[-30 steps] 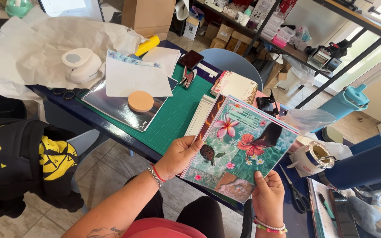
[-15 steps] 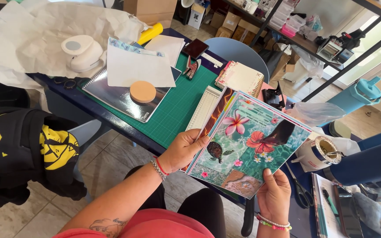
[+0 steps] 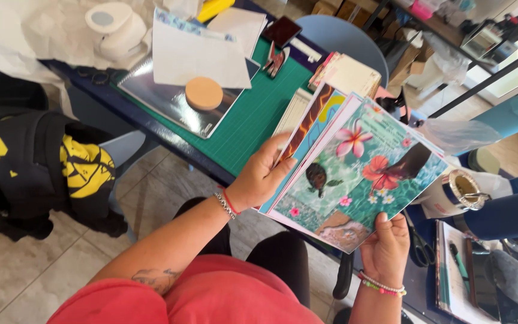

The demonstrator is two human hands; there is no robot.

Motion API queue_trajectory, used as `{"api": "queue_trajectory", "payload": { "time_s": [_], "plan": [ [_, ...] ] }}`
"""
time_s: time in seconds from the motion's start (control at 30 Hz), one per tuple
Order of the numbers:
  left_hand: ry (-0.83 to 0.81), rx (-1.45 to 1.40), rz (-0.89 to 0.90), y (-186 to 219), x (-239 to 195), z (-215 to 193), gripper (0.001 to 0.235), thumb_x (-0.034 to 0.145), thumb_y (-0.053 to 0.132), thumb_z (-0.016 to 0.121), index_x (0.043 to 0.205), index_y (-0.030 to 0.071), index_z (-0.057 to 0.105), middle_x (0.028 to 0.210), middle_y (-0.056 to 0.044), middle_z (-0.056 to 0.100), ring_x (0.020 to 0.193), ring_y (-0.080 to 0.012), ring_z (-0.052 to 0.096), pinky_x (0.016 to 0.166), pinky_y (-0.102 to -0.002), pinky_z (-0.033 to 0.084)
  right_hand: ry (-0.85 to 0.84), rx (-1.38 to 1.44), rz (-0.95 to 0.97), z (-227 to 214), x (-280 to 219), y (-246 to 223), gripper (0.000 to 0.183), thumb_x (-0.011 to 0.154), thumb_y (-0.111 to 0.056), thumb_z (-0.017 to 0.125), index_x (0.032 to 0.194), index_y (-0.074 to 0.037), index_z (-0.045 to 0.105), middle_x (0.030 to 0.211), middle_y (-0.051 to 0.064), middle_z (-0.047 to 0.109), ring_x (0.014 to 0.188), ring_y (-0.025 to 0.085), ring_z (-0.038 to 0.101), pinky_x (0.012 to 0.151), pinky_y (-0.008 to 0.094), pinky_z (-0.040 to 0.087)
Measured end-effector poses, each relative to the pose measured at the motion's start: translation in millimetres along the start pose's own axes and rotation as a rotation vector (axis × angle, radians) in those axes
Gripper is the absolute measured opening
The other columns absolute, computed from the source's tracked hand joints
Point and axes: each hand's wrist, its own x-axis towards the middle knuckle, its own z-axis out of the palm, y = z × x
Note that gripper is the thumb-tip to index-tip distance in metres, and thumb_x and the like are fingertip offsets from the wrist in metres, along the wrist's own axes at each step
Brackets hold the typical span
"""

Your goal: Punching holes in a sheet of paper using a manual handheld hole puncher

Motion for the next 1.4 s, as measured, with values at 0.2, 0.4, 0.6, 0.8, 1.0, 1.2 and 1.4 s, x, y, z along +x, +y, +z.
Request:
{"api": "queue_trajectory", "payload": {
  "time_s": [0.2, 0.4, 0.6, 0.8, 1.0, 1.2, 1.4],
  "plan": [
    [-0.045, 0.013, 0.038, -5, -4, 0, 0.037, 0.111, 0.016, 0.048, 0.146, 0.009, 0.053, 0.147, -0.008, 0.061, 0.121, -0.0128, 0.065, 0.108, -0.029, 0.053, -0.014, 0.073, 0.065, 5, -4, -7, 0.030, 0.099, -0.014, 0.065, 0.127, -0.005, 0.061, 0.129, 0.013, 0.069, 0.116, 0.022, 0.068, 0.106, 0.038, 0.056],
    [-0.050, -0.054, -0.130, -12, 4, 1, 0.044, 0.101, 0.030, 0.062, 0.141, 0.010, 0.059, 0.144, -0.010, 0.063, 0.136, -0.0181, 0.058, 0.115, -0.030, 0.046, -0.023, 0.133, 0.128, -7, 1, 0, 0.039, 0.102, -0.013, 0.059, 0.141, -0.005, 0.057, 0.137, 0.011, 0.066, 0.124, 0.021, 0.065, 0.112, 0.036, 0.051],
    [0.005, -0.132, -0.262, -20, 9, 1, 0.045, 0.095, 0.028, 0.069, 0.135, 0.008, 0.063, 0.135, -0.009, 0.069, 0.129, -0.0187, 0.063, 0.114, -0.033, 0.050, -0.026, 0.208, 0.140, -13, 5, 4, 0.039, 0.100, -0.010, 0.061, 0.139, -0.004, 0.058, 0.138, 0.012, 0.066, 0.127, 0.022, 0.064, 0.114, 0.035, 0.051],
    [-0.020, -0.249, -0.253, -23, 8, 2, 0.035, 0.100, 0.033, 0.064, 0.126, 0.011, 0.071, 0.124, -0.008, 0.074, 0.117, -0.0163, 0.068, 0.104, -0.029, 0.056, -0.045, 0.310, 0.201, -21, 7, 11, 0.040, 0.100, -0.009, 0.063, 0.140, -0.005, 0.060, 0.139, 0.012, 0.066, 0.129, 0.021, 0.063, 0.116, 0.036, 0.048],
    [-0.052, -0.218, -0.371, -11, 9, 0, 0.044, 0.096, 0.048, 0.059, 0.115, 0.012, 0.077, 0.119, -0.006, 0.076, 0.117, -0.0145, 0.068, 0.104, -0.027, 0.052, -0.027, 0.390, 0.249, -25, 11, 16, 0.040, 0.101, -0.010, 0.063, 0.140, -0.003, 0.059, 0.138, 0.013, 0.067, 0.127, 0.023, 0.065, 0.112, 0.034, 0.052],
    [0.015, -0.163, -0.282, -34, 5, 3, 0.017, 0.100, 0.023, 0.067, 0.097, 0.012, 0.080, 0.068, 0.008, 0.059, 0.077, -0.0017, 0.052, 0.066, -0.020, 0.046, -0.061, 0.201, 0.186, -21, 14, 21, 0.028, 0.104, -0.014, 0.059, 0.131, -0.006, 0.064, 0.118, 0.016, 0.075, 0.107, 0.034, 0.074, 0.093, 0.049, 0.064],
    [0.022, 0.008, -0.270, -61, 4, 3, 0.014, 0.093, 0.019, 0.067, 0.093, 0.013, 0.079, 0.066, -0.005, 0.064, 0.078, -0.0072, 0.060, 0.070, -0.031, 0.053, -0.053, 0.161, 0.152, -7, 7, 12, 0.025, 0.103, -0.012, 0.060, 0.128, -0.008, 0.065, 0.116, 0.015, 0.075, 0.106, 0.033, 0.074, 0.093, 0.049, 0.064]
  ]
}}
